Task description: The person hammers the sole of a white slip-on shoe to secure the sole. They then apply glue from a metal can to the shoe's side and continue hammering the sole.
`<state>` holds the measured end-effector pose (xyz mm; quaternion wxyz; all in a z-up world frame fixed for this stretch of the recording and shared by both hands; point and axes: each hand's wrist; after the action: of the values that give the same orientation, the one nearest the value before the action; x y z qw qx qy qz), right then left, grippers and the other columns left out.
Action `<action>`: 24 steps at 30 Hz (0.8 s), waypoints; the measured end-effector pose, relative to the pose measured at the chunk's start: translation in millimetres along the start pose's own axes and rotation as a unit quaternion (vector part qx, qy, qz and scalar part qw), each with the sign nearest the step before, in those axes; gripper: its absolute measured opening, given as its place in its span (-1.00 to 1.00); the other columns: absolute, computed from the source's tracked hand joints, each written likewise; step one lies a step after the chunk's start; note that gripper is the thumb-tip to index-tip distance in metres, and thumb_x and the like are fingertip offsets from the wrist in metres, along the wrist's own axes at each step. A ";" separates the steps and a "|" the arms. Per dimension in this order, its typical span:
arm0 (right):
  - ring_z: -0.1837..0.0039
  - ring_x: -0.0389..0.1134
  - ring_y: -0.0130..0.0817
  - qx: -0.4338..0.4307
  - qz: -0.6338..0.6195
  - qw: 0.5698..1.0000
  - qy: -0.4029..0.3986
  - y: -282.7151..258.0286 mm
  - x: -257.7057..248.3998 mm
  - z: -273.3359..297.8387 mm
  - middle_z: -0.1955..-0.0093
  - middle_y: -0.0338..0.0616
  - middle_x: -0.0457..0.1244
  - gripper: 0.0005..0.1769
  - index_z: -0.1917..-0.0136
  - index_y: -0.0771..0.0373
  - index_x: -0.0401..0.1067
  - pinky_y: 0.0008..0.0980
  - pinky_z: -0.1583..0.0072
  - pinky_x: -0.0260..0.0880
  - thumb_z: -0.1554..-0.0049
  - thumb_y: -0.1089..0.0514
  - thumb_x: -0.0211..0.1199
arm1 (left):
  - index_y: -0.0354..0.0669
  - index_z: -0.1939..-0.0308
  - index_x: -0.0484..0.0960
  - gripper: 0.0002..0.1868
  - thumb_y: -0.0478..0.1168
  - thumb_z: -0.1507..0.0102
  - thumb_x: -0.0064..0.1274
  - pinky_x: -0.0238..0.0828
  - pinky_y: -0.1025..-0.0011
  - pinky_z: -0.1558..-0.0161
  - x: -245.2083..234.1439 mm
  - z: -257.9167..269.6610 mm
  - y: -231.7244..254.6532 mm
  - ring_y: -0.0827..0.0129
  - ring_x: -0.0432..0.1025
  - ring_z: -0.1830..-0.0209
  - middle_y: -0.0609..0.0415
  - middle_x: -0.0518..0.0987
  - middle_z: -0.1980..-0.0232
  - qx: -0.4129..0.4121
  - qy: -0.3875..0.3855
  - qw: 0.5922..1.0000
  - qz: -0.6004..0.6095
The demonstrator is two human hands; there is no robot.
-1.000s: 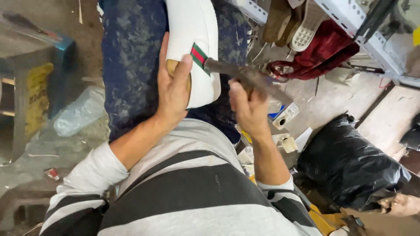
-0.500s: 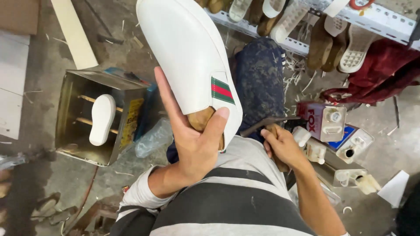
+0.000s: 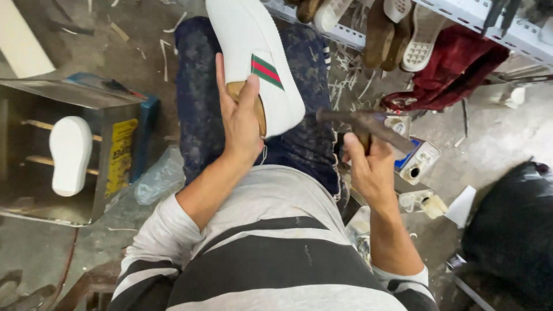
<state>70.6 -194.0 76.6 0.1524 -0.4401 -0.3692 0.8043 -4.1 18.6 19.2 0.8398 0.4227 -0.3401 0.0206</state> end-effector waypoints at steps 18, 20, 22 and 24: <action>0.01 0.28 -0.07 -0.242 0.052 0.968 -0.045 -49.8 13.4 -85.2 0.04 0.06 0.26 -0.79 -0.11 0.44 0.36 -0.08 -0.09 0.34 -0.38 0.23 0.01 | 0.14 -0.58 0.11 -0.21 -0.08 -0.32 0.14 0.57 0.34 -0.15 4.9 -25.7 -11.0 0.29 0.56 -0.15 -0.09 0.57 -0.35 -0.073 0.056 0.993 -0.067; 0.33 0.23 -0.40 -0.176 0.079 0.975 -0.114 -49.9 -1.2 -83.3 0.37 -0.26 0.20 -0.68 -0.10 0.33 0.45 -0.34 0.18 0.28 -0.44 0.09 -0.04 | -0.02 -0.62 0.07 -0.21 -0.03 -0.38 0.06 0.28 0.56 0.11 1.3 -24.0 -14.9 0.61 0.18 0.39 0.33 0.20 0.45 -0.051 0.065 0.984 -0.158; 0.42 0.18 -0.43 -0.209 -0.016 0.978 -0.009 -42.6 1.3 -77.4 0.39 -0.27 0.15 -0.78 -0.07 0.26 0.33 -0.42 0.31 0.28 -0.46 0.12 -0.07 | 0.08 -0.61 0.08 -0.17 0.01 -0.33 0.13 0.44 0.41 -0.01 0.0 -27.9 -18.7 0.41 0.38 0.10 0.13 0.39 0.05 -0.062 0.059 0.990 -0.110; 0.51 0.13 -0.47 -0.241 -0.115 0.959 0.090 -39.0 2.2 -66.7 0.42 -0.29 0.09 -0.85 -0.04 0.19 0.21 -0.51 0.44 0.28 -0.48 0.15 -0.10 | 0.19 -0.59 0.08 -0.13 0.06 -0.28 0.20 0.60 0.26 -0.12 -1.2 -21.3 -18.9 0.21 0.58 -0.20 -0.07 0.58 -0.36 -0.066 0.058 0.994 -0.063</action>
<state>121.0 -135.5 81.0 0.1658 -0.4892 -0.5852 0.6251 12.8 22.2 -3.5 0.8837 0.3850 -0.2646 -0.0305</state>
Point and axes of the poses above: each hand's wrist, its own z-axis away from the middle knuckle, its own x-axis out of the palm, y = z × x
